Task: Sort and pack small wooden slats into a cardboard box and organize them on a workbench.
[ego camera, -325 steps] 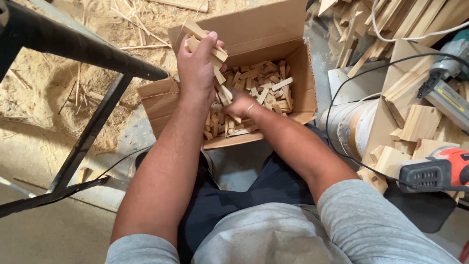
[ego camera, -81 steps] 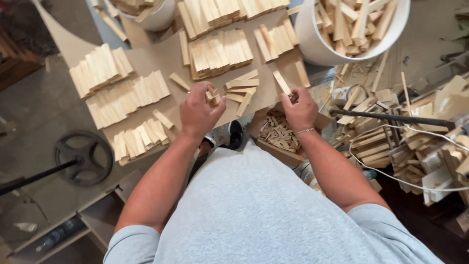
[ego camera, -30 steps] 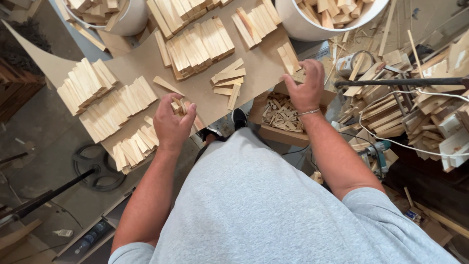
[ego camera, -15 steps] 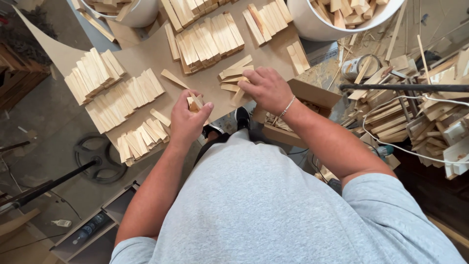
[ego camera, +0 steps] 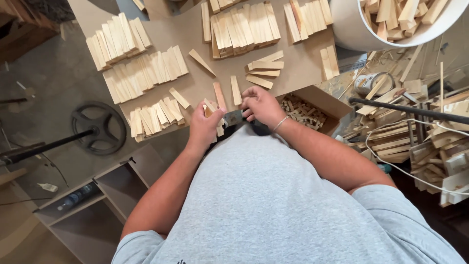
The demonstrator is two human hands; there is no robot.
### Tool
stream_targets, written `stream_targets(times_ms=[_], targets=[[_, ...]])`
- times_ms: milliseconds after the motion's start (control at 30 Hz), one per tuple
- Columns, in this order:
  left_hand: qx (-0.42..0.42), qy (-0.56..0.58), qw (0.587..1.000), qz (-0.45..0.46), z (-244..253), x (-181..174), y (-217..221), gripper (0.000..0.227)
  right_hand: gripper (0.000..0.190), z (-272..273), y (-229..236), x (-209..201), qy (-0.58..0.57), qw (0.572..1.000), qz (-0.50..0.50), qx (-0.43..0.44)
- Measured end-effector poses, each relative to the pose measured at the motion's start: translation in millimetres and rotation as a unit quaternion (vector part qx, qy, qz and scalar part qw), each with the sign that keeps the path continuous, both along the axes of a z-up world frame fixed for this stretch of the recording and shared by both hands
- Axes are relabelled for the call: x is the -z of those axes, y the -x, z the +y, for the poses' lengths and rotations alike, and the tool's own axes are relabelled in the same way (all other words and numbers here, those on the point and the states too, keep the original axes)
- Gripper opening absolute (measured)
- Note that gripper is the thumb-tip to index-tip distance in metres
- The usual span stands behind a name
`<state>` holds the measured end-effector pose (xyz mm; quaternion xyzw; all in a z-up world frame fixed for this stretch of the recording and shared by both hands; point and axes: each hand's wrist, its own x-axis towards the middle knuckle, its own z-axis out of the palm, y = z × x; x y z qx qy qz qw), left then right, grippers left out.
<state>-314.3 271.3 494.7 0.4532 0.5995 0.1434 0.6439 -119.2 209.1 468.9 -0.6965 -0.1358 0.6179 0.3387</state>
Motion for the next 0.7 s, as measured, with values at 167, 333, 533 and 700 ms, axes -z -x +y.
stream_targets(times_ms=[167, 333, 533, 700], targets=[[0.004, -0.002, 1.0, 0.015, 2.5, 8.3, 9.4, 0.031, 0.033, 3.8, -8.0, -19.3, -0.001, 0.965, -0.207, -0.16], [-0.013, -0.003, 1.0, -0.004, 2.6, 4.3, 12.1, 0.03, 0.044, 16.4, 6.6, -22.7, -0.046, 0.891, -0.357, -0.276], [0.015, -0.011, 1.0, -0.007, 4.6, 10.3, 17.6, 0.037, 0.037, 9.7, 2.0, -7.4, -0.124, 0.832, -0.444, -0.309], [-0.022, 0.009, 0.999, -0.046, 4.7, 15.1, 29.6, 0.036, 0.037, -22.4, -29.5, -34.9, -0.107, 0.985, 0.079, 0.109]])
